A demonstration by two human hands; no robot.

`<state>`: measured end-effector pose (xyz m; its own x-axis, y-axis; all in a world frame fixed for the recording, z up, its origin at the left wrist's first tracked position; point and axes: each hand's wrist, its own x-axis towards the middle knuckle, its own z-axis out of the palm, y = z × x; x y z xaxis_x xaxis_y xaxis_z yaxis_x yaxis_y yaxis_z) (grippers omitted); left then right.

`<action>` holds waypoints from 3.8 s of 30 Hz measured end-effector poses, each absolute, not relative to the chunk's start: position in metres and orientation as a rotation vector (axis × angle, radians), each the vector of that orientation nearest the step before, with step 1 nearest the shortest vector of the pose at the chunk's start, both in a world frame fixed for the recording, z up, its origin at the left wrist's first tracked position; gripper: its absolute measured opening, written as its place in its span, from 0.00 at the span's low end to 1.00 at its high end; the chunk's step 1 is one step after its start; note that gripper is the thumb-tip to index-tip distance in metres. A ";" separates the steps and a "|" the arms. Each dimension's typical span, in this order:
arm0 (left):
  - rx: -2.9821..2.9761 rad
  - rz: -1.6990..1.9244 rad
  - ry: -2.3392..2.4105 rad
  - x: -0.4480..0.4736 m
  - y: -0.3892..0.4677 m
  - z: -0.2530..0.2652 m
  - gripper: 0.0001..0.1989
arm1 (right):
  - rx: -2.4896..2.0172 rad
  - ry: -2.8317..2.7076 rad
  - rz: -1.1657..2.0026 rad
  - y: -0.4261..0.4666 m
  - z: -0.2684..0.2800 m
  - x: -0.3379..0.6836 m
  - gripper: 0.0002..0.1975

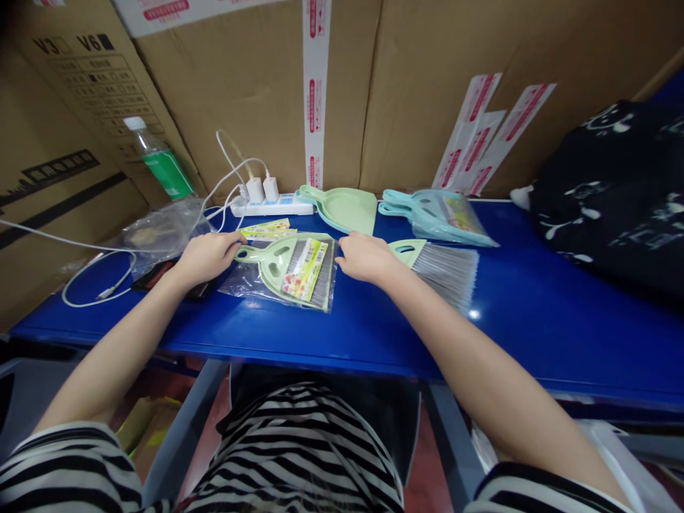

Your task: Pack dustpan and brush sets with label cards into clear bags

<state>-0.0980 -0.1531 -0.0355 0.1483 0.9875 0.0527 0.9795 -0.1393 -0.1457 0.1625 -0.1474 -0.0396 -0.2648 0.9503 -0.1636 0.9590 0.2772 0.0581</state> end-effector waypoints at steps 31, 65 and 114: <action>-1.995 0.213 -2.131 -0.107 -0.152 -0.028 0.18 | 1.709 2.293 0.002 -0.153 -0.039 0.151 0.22; -3.646 -0.308 -0.672 -0.092 -0.173 -0.042 0.14 | 1.654 2.715 -0.373 -0.136 -0.046 0.169 0.26; -3.289 -0.477 -0.664 -0.084 -0.176 -0.054 0.10 | 1.167 2.682 -0.452 -0.157 -0.026 0.163 0.12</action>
<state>-0.0840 -0.1761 -0.0541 0.8854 0.4090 0.2208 0.3401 -0.8939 0.2920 0.1628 -0.1574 -0.0265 -0.6752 0.6812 -0.2831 0.7364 0.6453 -0.2035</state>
